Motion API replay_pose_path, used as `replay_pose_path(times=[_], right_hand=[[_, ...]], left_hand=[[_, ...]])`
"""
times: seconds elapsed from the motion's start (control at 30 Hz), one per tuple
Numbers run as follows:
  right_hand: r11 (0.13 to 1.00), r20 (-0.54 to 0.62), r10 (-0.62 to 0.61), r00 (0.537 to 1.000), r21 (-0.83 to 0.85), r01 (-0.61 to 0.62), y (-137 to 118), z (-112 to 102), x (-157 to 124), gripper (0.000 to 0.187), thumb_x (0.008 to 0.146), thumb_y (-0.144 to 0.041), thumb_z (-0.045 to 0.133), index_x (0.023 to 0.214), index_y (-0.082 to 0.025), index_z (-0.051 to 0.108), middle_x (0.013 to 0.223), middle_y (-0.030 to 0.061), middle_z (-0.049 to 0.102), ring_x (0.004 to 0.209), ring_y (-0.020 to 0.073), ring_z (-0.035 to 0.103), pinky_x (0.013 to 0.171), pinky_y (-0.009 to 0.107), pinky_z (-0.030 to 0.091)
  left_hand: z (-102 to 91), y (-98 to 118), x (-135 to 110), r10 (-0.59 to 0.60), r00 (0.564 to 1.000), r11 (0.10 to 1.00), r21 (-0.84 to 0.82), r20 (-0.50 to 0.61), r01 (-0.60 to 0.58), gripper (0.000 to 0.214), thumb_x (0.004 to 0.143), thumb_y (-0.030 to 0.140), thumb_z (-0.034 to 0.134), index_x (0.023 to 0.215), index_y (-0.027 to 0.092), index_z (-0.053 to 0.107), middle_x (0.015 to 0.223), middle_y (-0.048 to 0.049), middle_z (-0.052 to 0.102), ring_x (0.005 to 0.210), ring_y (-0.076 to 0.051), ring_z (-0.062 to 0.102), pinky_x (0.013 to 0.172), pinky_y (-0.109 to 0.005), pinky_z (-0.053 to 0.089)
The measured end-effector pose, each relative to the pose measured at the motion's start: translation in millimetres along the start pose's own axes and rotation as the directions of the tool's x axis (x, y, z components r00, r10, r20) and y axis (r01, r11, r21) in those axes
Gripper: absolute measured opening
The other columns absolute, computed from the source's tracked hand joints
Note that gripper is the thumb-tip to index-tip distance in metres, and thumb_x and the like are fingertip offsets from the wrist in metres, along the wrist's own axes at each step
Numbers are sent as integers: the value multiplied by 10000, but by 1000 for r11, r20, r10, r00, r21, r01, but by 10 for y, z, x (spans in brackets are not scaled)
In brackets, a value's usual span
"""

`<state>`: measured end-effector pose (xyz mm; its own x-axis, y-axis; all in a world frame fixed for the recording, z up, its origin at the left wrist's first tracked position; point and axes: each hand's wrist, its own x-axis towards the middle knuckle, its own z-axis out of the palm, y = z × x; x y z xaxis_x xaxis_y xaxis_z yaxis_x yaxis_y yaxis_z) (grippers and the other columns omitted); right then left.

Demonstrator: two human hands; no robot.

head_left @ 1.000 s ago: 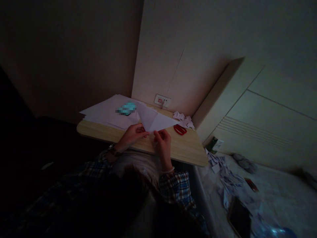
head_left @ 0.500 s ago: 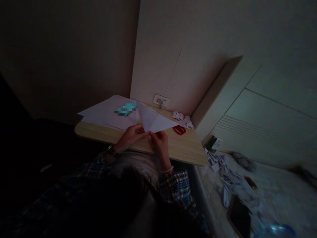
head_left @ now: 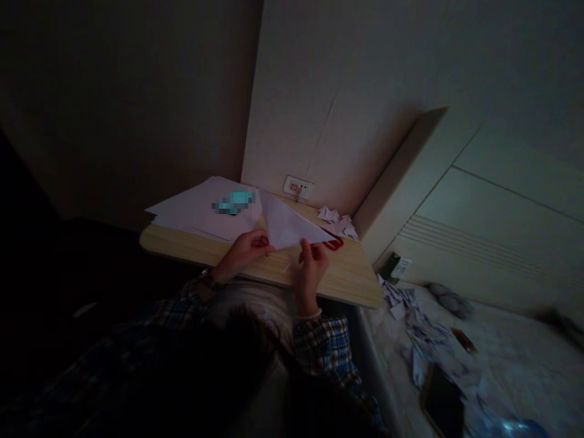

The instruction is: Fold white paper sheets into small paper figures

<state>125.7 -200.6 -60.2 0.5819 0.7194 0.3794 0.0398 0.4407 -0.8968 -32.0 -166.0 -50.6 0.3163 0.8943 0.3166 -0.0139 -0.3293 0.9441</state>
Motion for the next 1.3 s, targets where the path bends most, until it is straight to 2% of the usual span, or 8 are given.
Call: replay_pose_path(times=[0.17, 0.33, 0.47, 0.57, 0.63, 0.87, 1.07, 1.3], right_hand=[[998, -42, -37, 998, -55, 35, 18, -68, 67, 435, 796, -627, 589, 667, -246, 422, 545, -87, 366, 515, 104, 356, 517, 268, 279], [997, -110, -72, 991, -30, 69, -21, -218, 235, 408, 799, -605, 615, 717, -231, 476, 573, -84, 386, 517, 100, 359, 510, 258, 277], [999, 66, -49, 997, 18, 48, -29, -187, 227, 374, 801, -589, 619, 789, -237, 492, 614, -83, 405, 519, 104, 398, 514, 253, 316], [1000, 294, 15, 956, 19, -21, -15, -44, 99, 339, 743, -515, 691, 849, -232, 537, 670, -65, 493, 534, 107, 449, 518, 252, 357], [996, 373, 65, 926, 25, -80, 2, 47, 13, 323, 708, -463, 723, 844, -232, 543, 708, -56, 538, 539, 103, 463, 511, 244, 369], [990, 401, 140, 905, -35, -138, 93, 96, -43, 342, 712, -492, 727, 767, -242, 501, 633, -72, 538, 529, 112, 476, 515, 242, 380], [991, 413, 88, 906, -126, -39, 134, 105, -28, 294, 729, -478, 730, 763, -214, 605, 641, -35, 603, 597, 142, 530, 570, 263, 414], [988, 443, 87, 892, -155, -19, 131, 95, -21, 279, 746, -466, 724, 717, -207, 624, 612, -21, 622, 586, 148, 529, 551, 265, 398]], left_hand=[[-5, 38, -18, 14, 1000, 1000, 9, -2, -14, 357, 607, 475, 811, 655, 207, 580, 625, 24, 646, 637, -166, 625, 638, -274, 513], [-16, 17, -9, 30, 999, 999, 30, -15, -29, 375, 597, 499, 809, 633, 212, 571, 598, 27, 639, 614, -167, 621, 610, -270, 502], [-35, -12, -4, 35, 997, 999, 27, -62, -33, 330, 626, 471, 788, 666, 207, 594, 625, 19, 651, 640, -171, 628, 630, -273, 509], [-34, -24, 3, 20, 996, 1000, 6, -85, -19, 363, 617, 491, 803, 735, 192, 636, 641, 9, 664, 648, -181, 637, 649, -288, 522], [-28, -25, 6, 20, 996, 1000, -13, -82, -21, 412, 601, 519, 824, 768, 184, 650, 657, -1, 677, 650, -187, 642, 654, -297, 528], [-31, 2, -3, 31, 997, 999, -19, -69, -33, 457, 606, 564, 838, 751, 181, 637, 679, -6, 683, 672, -188, 649, 686, -306, 550], [-17, -11, 3, 31, 999, 999, -30, -37, -32, 494, 600, 579, 844, 808, 164, 677, 750, -37, 729, 721, -206, 672, 718, -324, 563], [-18, -58, 17, 41, 998, 995, -90, -51, -45, 448, 573, 535, 873, 757, 167, 694, 686, -31, 725, 670, -201, 667, 662, -303, 537]])
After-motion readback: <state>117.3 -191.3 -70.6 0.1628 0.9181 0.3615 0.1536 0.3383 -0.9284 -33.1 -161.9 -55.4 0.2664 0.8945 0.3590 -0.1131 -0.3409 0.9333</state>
